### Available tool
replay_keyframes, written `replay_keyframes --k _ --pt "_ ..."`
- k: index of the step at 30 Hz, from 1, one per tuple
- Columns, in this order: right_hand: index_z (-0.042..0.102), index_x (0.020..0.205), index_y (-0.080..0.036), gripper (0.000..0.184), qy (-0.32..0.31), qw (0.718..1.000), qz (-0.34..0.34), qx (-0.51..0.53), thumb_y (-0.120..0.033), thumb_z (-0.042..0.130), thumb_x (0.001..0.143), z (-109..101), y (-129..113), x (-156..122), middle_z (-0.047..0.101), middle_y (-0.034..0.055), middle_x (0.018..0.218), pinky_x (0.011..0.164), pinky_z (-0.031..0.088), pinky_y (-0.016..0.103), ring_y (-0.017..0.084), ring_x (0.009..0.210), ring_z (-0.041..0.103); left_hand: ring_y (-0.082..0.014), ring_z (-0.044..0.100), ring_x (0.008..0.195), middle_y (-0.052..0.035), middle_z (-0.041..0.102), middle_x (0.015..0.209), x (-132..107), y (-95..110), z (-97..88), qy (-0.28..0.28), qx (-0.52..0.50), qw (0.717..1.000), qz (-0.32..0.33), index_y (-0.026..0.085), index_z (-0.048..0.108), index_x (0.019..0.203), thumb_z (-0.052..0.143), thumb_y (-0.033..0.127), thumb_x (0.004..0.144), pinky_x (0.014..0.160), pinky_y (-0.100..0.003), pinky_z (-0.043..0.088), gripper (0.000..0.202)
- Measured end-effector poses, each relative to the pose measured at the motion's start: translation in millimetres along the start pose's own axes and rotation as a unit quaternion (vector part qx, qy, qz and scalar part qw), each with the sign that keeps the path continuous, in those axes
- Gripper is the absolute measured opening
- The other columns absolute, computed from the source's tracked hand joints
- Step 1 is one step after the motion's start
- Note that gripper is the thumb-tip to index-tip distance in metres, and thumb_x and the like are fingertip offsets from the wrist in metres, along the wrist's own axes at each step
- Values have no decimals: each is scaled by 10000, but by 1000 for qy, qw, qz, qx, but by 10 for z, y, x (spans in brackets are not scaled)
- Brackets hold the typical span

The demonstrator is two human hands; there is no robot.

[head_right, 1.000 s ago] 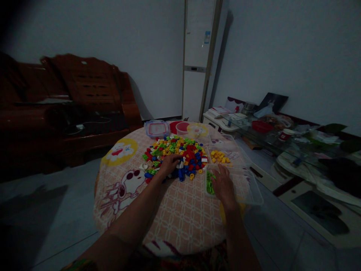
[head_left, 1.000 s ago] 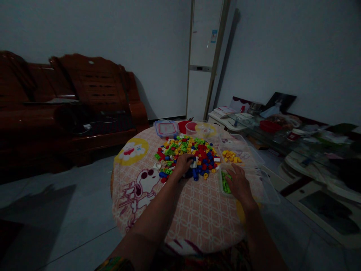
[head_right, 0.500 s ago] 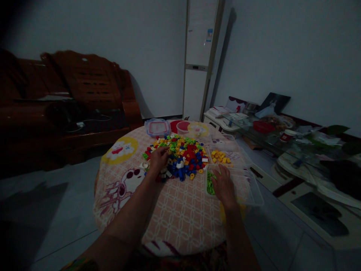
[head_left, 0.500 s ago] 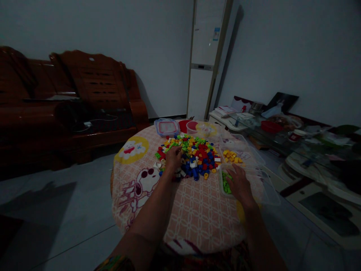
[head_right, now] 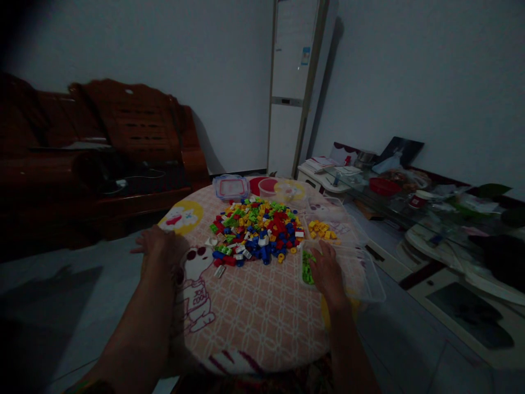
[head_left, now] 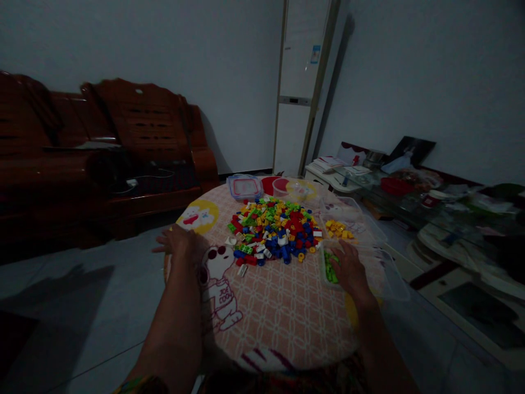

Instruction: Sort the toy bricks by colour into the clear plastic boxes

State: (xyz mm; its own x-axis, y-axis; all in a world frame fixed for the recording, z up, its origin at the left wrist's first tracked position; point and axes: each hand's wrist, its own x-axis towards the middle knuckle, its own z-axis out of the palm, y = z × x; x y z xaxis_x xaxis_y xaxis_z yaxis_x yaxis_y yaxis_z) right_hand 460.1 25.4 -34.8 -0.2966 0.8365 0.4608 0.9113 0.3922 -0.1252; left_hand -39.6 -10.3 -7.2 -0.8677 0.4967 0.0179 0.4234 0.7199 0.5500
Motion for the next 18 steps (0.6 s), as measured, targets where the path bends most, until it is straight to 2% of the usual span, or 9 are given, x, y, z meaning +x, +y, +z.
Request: replay_keyframes --k 3,6,11,18 --pt "690 1163 -223 298 8 1000 -5 3 -264 492 943 -2 5 -1 529 114 1419 1071 487 481 301 1351 435 -481 442 1323 -273 461 1440 42 -64 44 4 32 995 -97 130 516 1312 552 381 893 1003 -668 398 489" --pt "686 1167 -221 305 8 1000 -5 10 -271 486 942 4 17 5 528 120 1426 1064 493 487 304 1349 438 -462 475 1296 -233 518 1400 50 -74 53 -33 39 994 -100 143 552 1255 567 402 889 1015 -620 401 449" --pt "690 1161 -200 322 2 1000 3 26 -286 474 939 36 57 26 529 139 1431 1059 492 510 323 1351 438 -477 479 1277 -242 506 1403 26 -97 49 -13 45 995 -92 119 548 1263 534 413 907 984 -627 401 463" --pt "694 1150 -205 326 12 999 5 37 -295 461 940 97 140 50 558 130 1409 1067 479 523 313 1328 462 -466 502 1257 -248 529 1374 30 -101 88 -1 56 991 -118 190 617 1213 561 410 852 982 -622 411 427"
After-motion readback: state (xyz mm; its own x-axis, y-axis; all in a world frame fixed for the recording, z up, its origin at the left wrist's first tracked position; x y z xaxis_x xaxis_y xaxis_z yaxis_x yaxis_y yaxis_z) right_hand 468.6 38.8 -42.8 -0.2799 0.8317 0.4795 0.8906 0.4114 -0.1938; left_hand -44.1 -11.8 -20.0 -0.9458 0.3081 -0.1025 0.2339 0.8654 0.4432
